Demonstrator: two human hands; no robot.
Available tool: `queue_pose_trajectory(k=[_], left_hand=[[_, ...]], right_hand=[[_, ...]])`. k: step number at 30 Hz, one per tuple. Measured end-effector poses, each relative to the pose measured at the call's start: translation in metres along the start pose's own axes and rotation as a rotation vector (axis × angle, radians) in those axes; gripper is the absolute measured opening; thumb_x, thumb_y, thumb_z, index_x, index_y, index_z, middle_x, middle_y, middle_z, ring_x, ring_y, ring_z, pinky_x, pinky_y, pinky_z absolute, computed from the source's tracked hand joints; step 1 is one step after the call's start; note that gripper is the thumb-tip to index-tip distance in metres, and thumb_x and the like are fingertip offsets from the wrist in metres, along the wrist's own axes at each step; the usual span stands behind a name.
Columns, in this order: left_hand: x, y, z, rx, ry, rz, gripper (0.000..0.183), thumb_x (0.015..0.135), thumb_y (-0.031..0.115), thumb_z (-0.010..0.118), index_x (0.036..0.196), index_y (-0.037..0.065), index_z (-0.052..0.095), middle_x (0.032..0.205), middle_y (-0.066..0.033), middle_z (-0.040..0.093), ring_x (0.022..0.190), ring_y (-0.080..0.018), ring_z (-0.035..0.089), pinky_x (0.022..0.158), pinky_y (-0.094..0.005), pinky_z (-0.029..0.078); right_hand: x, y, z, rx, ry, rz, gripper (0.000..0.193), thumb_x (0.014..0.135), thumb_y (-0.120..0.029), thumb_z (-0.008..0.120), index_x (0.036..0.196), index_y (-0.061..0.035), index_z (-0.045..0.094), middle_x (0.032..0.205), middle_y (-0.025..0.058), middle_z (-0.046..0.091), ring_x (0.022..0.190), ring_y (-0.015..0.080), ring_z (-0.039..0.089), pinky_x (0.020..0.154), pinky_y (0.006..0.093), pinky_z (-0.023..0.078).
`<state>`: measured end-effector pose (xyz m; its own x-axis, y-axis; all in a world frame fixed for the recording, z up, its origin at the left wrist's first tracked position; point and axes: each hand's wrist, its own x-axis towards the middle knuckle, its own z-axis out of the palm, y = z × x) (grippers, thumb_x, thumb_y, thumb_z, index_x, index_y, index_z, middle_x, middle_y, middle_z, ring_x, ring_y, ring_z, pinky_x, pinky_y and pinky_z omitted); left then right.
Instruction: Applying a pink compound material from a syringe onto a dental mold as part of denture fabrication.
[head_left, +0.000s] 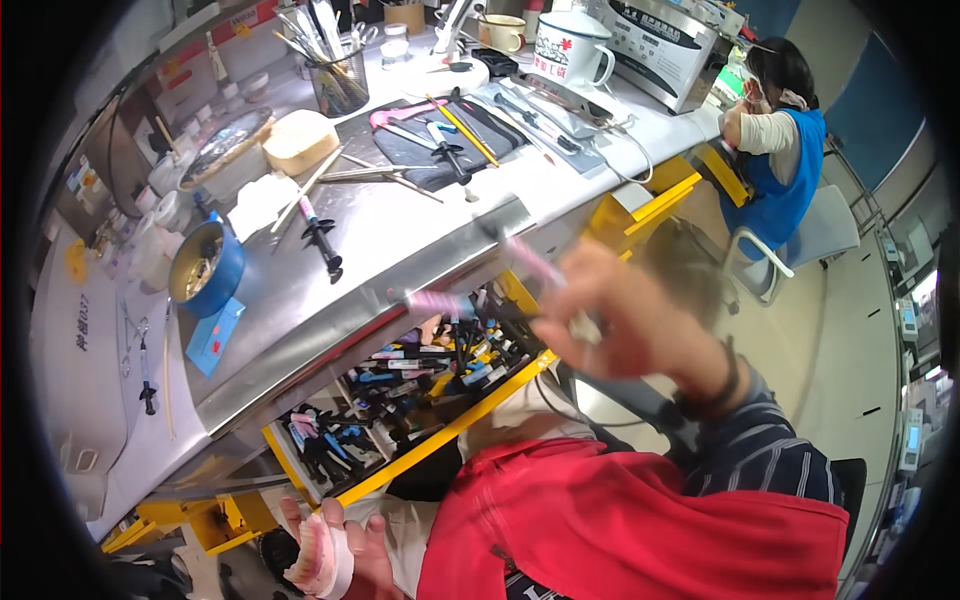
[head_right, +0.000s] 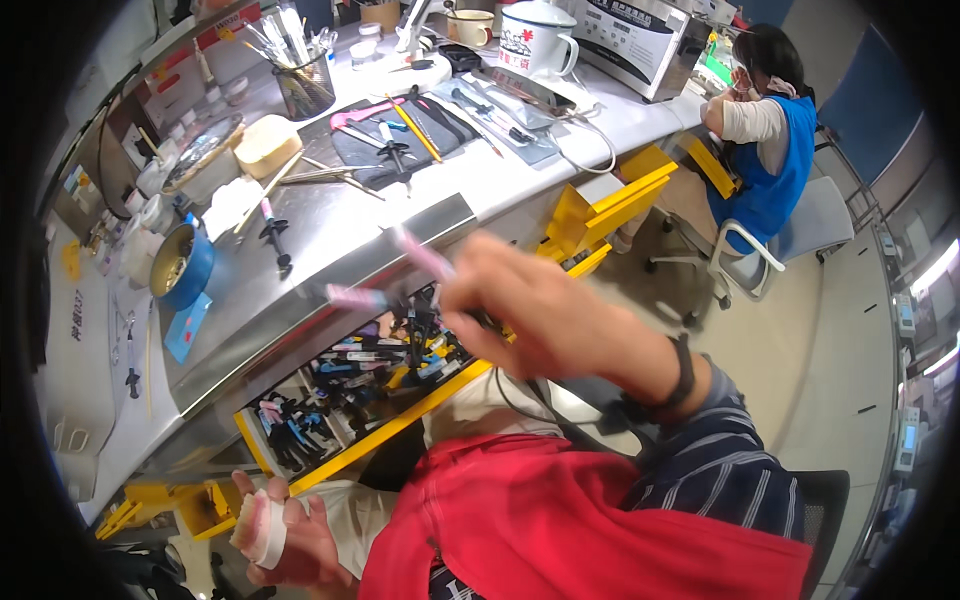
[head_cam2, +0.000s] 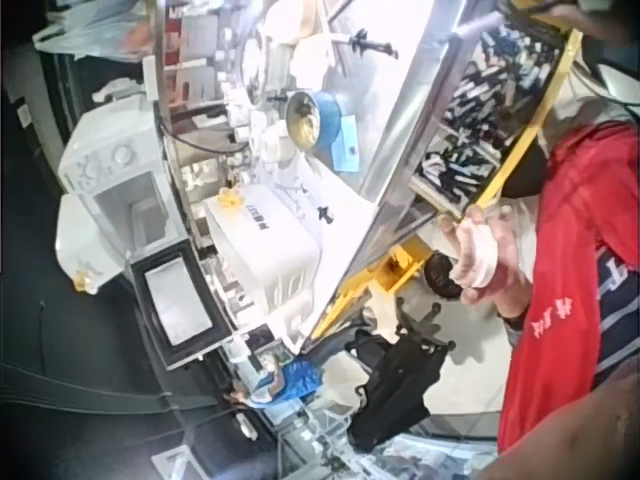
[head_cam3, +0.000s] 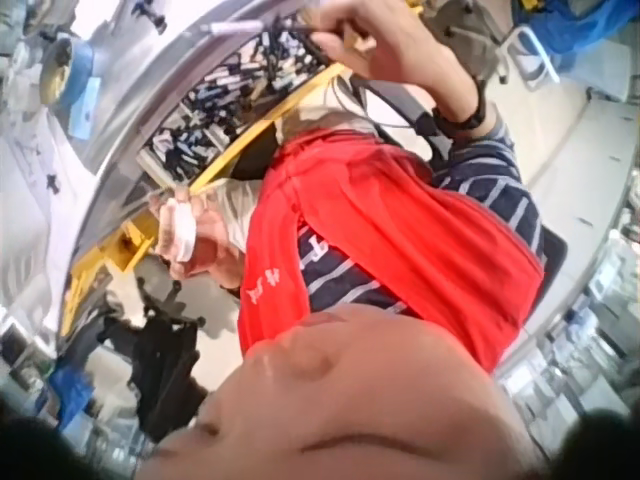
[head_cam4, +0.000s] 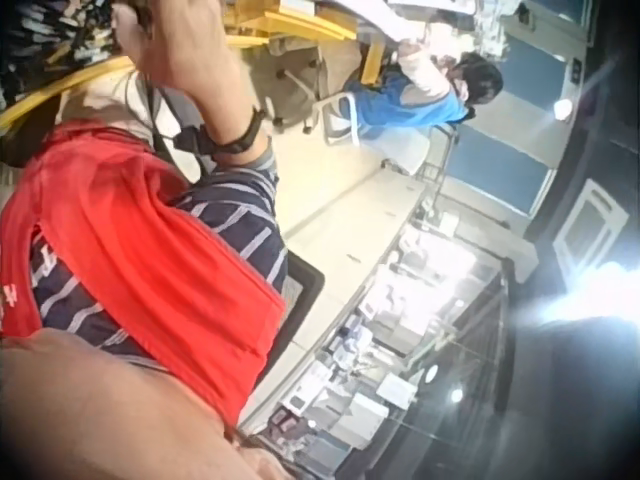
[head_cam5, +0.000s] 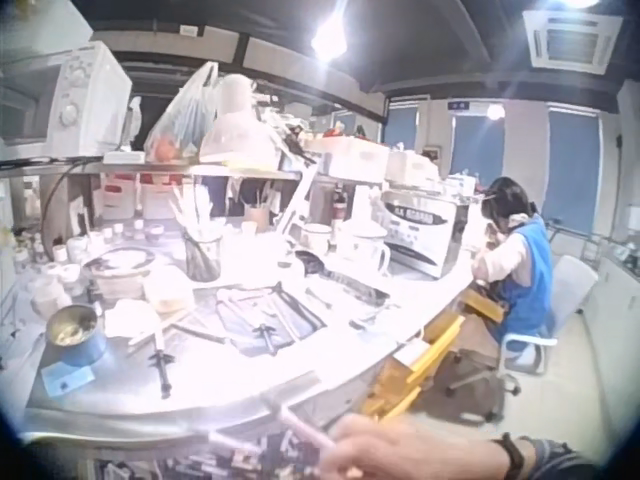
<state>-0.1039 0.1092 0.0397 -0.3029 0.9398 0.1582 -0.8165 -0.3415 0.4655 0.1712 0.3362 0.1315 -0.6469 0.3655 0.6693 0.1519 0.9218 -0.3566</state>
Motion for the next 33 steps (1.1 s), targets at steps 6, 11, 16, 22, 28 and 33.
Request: queue_pose_trajectory(k=[6, 11, 16, 22, 28, 33], left_hand=[[0.02, -0.024, 0.002, 0.023, 0.013, -0.102, 0.102, 0.068, 0.034, 0.076, 0.149, 0.011, 0.018, 0.119, -0.0137, 0.042, 0.092, -0.018, 0.056, 0.103, -0.0486, 0.039], [0.016, -0.026, 0.003, 0.039, 0.048, -0.059, 0.105, 0.065, 0.037, 0.077, 0.149, 0.012, 0.018, 0.118, -0.0133, 0.042, 0.091, -0.0177, 0.059, 0.105, -0.0503, 0.037], [0.017, -0.027, 0.004, 0.047, 0.045, -0.032, 0.108, 0.065, 0.04, 0.078, 0.15, 0.012, 0.017, 0.119, -0.0125, 0.043, 0.087, -0.0176, 0.06, 0.109, -0.0535, 0.031], [0.023, -0.038, 0.005, 0.056, 0.057, -0.032, 0.109, 0.06, 0.04, 0.081, 0.147, 0.014, 0.021, 0.122, -0.0112, 0.045, 0.108, -0.0214, 0.05, 0.109, -0.0561, 0.029], [0.019, -0.027, 0.002, 0.059, -0.013, 0.051, 0.107, 0.051, 0.034, 0.082, 0.142, 0.019, 0.028, 0.113, -0.0121, 0.051, 0.139, -0.043, 0.02, 0.115, -0.0583, 0.016], [0.024, -0.021, 0.009, 0.128, -0.009, 0.139, 0.102, 0.053, 0.034, 0.081, 0.14, 0.017, 0.031, 0.116, -0.0125, 0.047, 0.138, -0.0423, 0.021, 0.113, -0.0587, 0.017]], right_hand=[[-0.073, -0.004, -0.004, -0.191, -0.29, 0.291, 0.026, 0.078, 0.001, 0.061, 0.102, -0.0068, 0.053, 0.085, 0.0097, 0.047, 0.068, 0.0267, 0.055, 0.057, 0.0355, 0.046], [-0.082, 0.023, 0.036, -0.359, -0.108, 0.27, 0.029, 0.077, -0.006, 0.067, 0.102, -0.0057, 0.052, 0.087, 0.0111, 0.048, 0.079, 0.0298, 0.054, 0.068, 0.0383, 0.045], [-0.063, 0.007, 0.05, 0.091, -0.085, 0.098, 0.034, 0.077, -0.014, 0.071, 0.103, -0.0069, 0.051, 0.091, 0.0128, 0.049, 0.083, 0.0341, 0.05, 0.078, 0.0418, 0.04], [-0.03, -0.022, 0.089, 0.772, -0.283, 0.136, 0.024, 0.086, -0.001, 0.057, 0.108, -0.0038, 0.047, 0.095, 0.0138, 0.051, 0.085, 0.0328, 0.051, 0.075, 0.0391, 0.044], [-0.001, -0.039, 0.142, 0.721, -0.328, 0.023, 0.027, 0.083, -0.006, 0.061, 0.107, -0.0062, 0.05, 0.09, 0.0126, 0.049, 0.082, 0.0315, 0.051, 0.072, 0.0396, 0.042], [-0.002, -0.042, 0.166, 0.378, -0.326, -0.157, 0.019, 0.083, -0.016, 0.065, 0.099, -0.0079, 0.059, 0.079, 0.0074, 0.044, 0.068, 0.025, 0.048, 0.062, 0.0361, 0.041]])
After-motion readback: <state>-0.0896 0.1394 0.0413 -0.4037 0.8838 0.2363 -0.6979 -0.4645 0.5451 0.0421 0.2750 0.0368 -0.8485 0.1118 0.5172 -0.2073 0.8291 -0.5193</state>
